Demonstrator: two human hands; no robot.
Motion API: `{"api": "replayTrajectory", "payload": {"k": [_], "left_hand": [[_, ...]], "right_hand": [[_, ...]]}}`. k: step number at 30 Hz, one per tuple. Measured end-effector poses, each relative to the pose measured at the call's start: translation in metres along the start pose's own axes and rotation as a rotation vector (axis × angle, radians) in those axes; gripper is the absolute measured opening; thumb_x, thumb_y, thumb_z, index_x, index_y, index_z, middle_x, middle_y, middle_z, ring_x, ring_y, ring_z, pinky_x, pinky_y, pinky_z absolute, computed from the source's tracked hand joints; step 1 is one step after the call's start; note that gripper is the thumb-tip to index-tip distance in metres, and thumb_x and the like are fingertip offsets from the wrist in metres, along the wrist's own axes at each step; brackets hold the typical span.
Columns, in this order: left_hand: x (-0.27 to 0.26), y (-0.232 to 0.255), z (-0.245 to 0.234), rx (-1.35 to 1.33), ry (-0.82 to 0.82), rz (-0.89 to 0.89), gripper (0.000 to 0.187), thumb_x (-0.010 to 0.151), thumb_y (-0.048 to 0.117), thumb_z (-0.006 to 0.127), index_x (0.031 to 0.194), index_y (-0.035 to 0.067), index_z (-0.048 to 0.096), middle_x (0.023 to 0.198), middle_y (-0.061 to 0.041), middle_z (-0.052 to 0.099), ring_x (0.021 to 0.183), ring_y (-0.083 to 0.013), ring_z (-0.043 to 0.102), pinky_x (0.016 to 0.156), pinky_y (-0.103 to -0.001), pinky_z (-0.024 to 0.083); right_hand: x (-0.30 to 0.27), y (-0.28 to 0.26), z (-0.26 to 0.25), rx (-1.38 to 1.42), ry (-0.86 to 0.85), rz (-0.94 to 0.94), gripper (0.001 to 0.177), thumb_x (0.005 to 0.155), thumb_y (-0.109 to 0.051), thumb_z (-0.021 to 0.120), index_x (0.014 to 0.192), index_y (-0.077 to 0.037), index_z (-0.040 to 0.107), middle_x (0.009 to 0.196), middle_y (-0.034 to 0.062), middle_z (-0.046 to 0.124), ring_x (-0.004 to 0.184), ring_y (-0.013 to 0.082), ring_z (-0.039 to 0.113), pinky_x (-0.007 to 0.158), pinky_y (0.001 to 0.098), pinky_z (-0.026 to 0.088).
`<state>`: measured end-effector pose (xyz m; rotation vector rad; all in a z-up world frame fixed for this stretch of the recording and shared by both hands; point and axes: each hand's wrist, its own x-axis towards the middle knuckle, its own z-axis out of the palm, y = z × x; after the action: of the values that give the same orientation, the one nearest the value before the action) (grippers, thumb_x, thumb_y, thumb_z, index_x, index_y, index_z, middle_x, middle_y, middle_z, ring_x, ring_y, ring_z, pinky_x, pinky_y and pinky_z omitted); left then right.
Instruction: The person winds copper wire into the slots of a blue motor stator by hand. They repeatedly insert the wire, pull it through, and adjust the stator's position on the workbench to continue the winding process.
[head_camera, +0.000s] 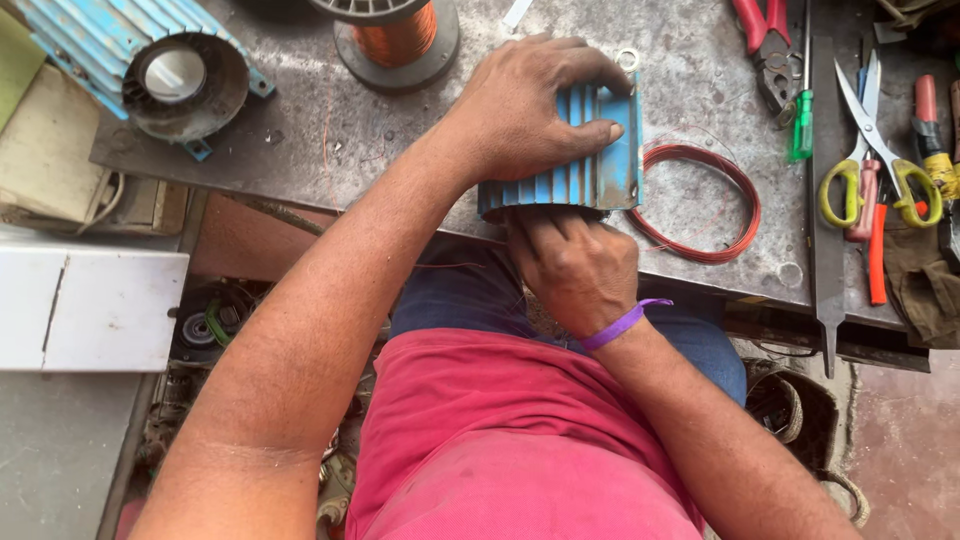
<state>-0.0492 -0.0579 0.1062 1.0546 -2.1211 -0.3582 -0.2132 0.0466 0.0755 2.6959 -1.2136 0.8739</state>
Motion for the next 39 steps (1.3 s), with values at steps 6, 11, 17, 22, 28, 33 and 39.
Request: {"api": "replayTrajectory", "payload": {"k": [6,11,17,22,28,33,39], "left_hand": [[-0.001,0.003,0.000,0.007,0.008,-0.033,0.037,0.081,0.042,0.078,0.112,0.022,0.077,0.110,-0.004,0.075,0.105,-0.0280,0.070,0.095,-0.046,0.052],[-0.002,0.000,0.000,-0.006,0.016,-0.027,0.036,0.082,0.043,0.079,0.111,0.022,0.077,0.109,-0.004,0.074,0.104,-0.0281,0.070,0.093,-0.046,0.053],[-0.002,0.000,0.005,0.011,0.011,-0.095,0.037,0.080,0.044,0.077,0.111,0.025,0.076,0.107,-0.001,0.073,0.102,-0.0245,0.070,0.091,-0.045,0.053],[-0.003,-0.001,0.006,0.027,0.038,-0.072,0.035,0.082,0.045,0.077,0.111,0.025,0.077,0.107,-0.001,0.072,0.103,-0.0255,0.070,0.090,-0.046,0.053],[-0.002,-0.002,0.006,0.049,0.002,-0.084,0.037,0.083,0.049,0.077,0.111,0.026,0.077,0.105,-0.002,0.071,0.104,-0.0256,0.069,0.090,-0.046,0.053],[-0.004,0.001,0.004,0.012,0.029,-0.077,0.036,0.083,0.046,0.077,0.112,0.025,0.077,0.108,-0.002,0.072,0.105,-0.0265,0.069,0.092,-0.046,0.053],[-0.004,0.004,-0.001,0.005,0.007,-0.082,0.037,0.081,0.046,0.077,0.112,0.025,0.077,0.110,-0.002,0.073,0.105,-0.0267,0.069,0.093,-0.046,0.053]], "right_hand": [[-0.004,-0.002,0.002,-0.004,-0.043,0.079,0.021,0.094,-0.032,0.080,0.103,-0.014,0.077,0.076,0.0076,0.067,0.058,0.0249,0.066,0.052,0.0383,0.051],[-0.003,0.005,0.003,-0.185,-0.127,-0.019,0.020,0.091,-0.030,0.077,0.099,-0.012,0.077,0.076,0.0088,0.068,0.054,0.0251,0.064,0.049,0.0377,0.050],[-0.002,0.014,0.007,-0.306,-0.328,-0.098,0.029,0.096,-0.035,0.076,0.082,-0.012,0.068,0.067,0.0083,0.065,0.051,0.0213,0.065,0.047,0.0366,0.050],[-0.002,0.012,-0.009,-0.234,-0.211,-0.212,0.019,0.097,-0.025,0.076,0.089,-0.010,0.068,0.071,0.0068,0.062,0.057,0.0215,0.063,0.053,0.0368,0.050],[-0.007,0.002,-0.014,-0.216,-0.092,-0.211,0.029,0.094,-0.016,0.074,0.122,-0.007,0.072,0.096,0.0095,0.068,0.072,0.0212,0.066,0.060,0.0352,0.053],[-0.010,-0.006,-0.007,0.032,-0.116,0.053,0.028,0.093,-0.013,0.073,0.120,-0.006,0.072,0.098,0.0145,0.070,0.076,0.0289,0.069,0.065,0.0399,0.056],[-0.006,-0.022,0.008,0.169,0.059,0.211,0.013,0.097,-0.019,0.077,0.109,-0.014,0.078,0.098,0.0112,0.072,0.078,0.0317,0.071,0.067,0.0425,0.055]]}}
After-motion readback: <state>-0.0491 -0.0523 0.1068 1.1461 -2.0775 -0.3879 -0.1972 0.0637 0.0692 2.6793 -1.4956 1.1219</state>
